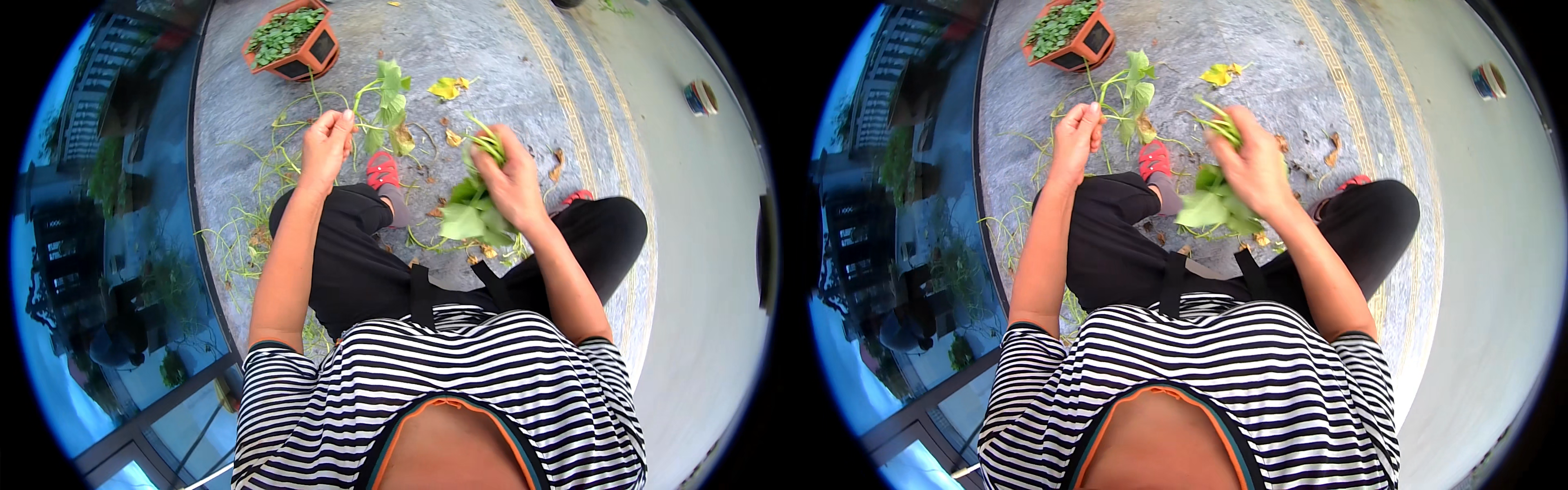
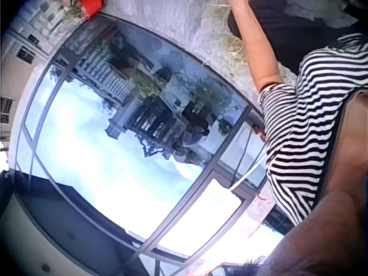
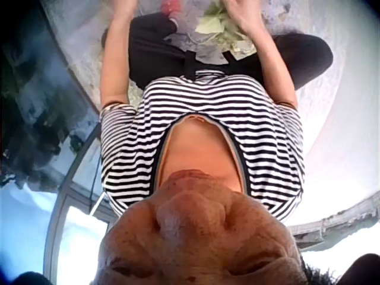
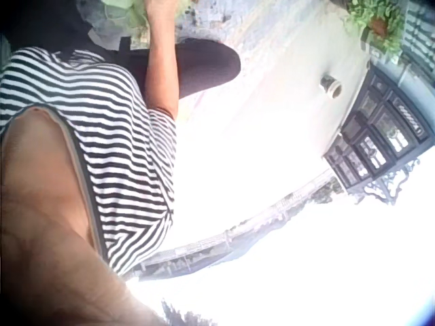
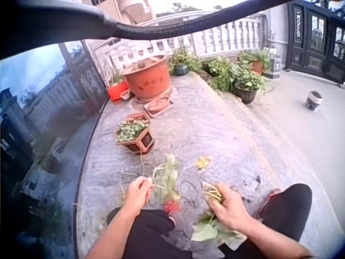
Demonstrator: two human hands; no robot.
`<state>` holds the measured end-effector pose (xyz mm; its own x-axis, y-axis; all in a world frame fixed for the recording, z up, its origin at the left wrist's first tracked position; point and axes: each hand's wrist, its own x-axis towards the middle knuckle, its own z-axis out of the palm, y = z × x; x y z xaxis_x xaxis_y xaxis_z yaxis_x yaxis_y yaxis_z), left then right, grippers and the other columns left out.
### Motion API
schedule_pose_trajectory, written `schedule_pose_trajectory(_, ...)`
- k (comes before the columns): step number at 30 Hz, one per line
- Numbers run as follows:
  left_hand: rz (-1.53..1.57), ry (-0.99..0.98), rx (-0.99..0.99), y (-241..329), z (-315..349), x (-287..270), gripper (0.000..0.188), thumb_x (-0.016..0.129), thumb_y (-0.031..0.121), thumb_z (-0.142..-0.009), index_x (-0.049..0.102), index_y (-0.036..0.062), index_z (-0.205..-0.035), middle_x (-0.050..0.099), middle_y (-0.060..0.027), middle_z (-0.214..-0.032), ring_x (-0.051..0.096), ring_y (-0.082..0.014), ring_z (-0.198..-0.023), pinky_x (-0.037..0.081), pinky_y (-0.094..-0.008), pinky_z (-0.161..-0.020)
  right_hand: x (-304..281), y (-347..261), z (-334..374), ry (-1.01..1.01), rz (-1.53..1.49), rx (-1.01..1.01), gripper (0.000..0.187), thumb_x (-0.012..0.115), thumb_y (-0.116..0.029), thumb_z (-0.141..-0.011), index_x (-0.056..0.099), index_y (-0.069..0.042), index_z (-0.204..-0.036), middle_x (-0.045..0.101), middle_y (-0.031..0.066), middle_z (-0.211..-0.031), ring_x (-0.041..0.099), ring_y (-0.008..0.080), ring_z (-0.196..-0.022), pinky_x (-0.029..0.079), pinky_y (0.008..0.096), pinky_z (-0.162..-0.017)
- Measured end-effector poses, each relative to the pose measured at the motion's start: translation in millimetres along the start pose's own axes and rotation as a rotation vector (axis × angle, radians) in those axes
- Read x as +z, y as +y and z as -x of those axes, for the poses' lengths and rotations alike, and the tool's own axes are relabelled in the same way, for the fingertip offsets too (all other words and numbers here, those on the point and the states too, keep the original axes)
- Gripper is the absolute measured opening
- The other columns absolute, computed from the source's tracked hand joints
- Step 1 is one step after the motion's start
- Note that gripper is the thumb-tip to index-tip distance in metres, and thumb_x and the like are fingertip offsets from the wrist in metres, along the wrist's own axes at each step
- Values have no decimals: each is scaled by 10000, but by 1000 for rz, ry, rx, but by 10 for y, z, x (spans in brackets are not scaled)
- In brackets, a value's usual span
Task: The person sits on a tiled patio and sorts through plant stems and leaves, separating green leaves from dry stems. Then the person stands and sweeps the remaining debris with a broom and dustpan, collecting it into a bucket.
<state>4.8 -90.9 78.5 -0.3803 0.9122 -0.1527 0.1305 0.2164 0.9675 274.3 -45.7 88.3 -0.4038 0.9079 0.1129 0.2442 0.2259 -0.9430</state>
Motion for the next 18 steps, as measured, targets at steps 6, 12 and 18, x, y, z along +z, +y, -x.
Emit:
schedule_pose_trajectory(6,-69,78,-4,-354,51,263,230,521,251,-939,546,37,-857,477,25,-596,394,-42,-504,319,-210,-453,610,-44,-266,-77,27,-116,202,570,-176,-843,503,-27,-962,606,196,-798,609,361,-770,466,430,-672)
schedule_pose_trajectory(12,49,-29,-33,-354,96,419,205,477,251,-962,509,65,-882,407,38,-574,327,-36,-461,257,-195,-412,1100,369,-429,-72,53,14,251,558,-216,-852,484,-9,-973,631,207,-813,605,401,-809,456,475,-709)
schedule_pose_trajectory(18,-52,-51,-101,-377,122,401,203,493,249,-954,544,52,-944,444,34,-614,349,-36,-471,283,-203,-409,1135,441,-336,-69,39,56,279,544,-239,-859,503,-5,-1005,645,177,-760,618,385,-786,470,448,-709)
